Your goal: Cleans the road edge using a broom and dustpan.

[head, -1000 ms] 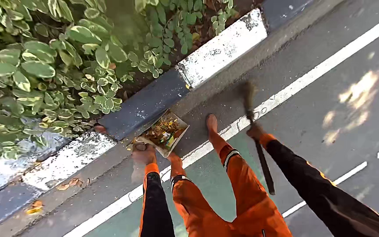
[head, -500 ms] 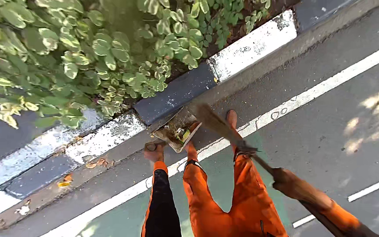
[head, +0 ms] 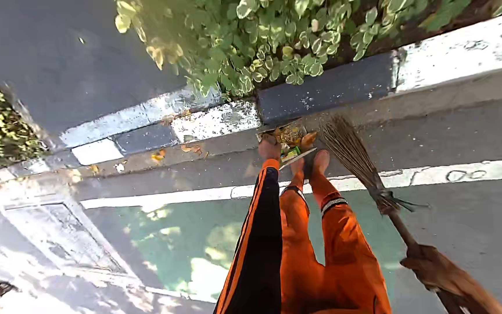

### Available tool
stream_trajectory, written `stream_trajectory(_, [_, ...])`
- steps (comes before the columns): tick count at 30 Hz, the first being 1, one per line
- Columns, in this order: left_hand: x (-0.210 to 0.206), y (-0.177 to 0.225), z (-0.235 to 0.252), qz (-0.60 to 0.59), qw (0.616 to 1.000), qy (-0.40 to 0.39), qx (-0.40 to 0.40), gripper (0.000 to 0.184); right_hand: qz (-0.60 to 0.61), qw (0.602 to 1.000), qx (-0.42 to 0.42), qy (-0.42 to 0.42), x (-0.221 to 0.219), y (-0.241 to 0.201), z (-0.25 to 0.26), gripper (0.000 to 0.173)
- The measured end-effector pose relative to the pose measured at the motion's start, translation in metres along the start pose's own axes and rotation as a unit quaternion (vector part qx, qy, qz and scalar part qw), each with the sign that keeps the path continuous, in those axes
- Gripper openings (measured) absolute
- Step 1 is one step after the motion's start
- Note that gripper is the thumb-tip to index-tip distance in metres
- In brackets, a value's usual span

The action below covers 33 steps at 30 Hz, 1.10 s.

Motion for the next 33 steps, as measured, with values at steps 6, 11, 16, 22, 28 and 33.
stream_trajectory(6, [-0.011, -0.01, 0.016, -0.001, 0.998, 0.06, -0.023, 0.05, -0.013, 0.991, -0.073, 0.113, -0.003, 0.021, 0.082, 0.021])
stream_trajectory(11, [-0.014, -0.029, 0.039, -0.026, 0.994, 0.092, -0.053, 0.043, -0.044, 0.999, -0.027, -0.012, -0.1, -0.079, 0.169, 0.032])
stream_trajectory(16, [0.027, -0.081, 0.075, -0.069, 0.99, 0.082, -0.097, 0.031, 0.138, 0.984, -0.026, -0.109, -0.116, -0.066, 0.074, 0.011])
stream_trajectory(22, [0.065, -0.149, 0.12, -0.104, 0.978, 0.124, -0.131, 0.029, -0.094, 0.974, -0.091, 0.186, -0.086, -0.064, 0.121, 0.033])
stream_trajectory(28, [0.1, -0.165, 0.154, -0.068, 0.985, 0.108, -0.118, 0.028, -0.199, 0.978, 0.036, 0.044, -0.273, -0.185, 0.22, 0.09])
stream_trajectory(33, [0.124, -0.167, 0.171, -0.043, 0.99, 0.079, -0.111, 0.026, -0.105, 0.991, -0.008, -0.082, -0.322, -0.171, 0.118, 0.021])
Point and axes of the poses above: each hand's wrist, its own z-axis towards the middle knuckle, its own x-axis out of the back of the hand, y = z × x, the point moved 3 cm from there along z, towards the middle knuckle, and after that the axes turned 11 degrees about x, right-handed, at the moved point
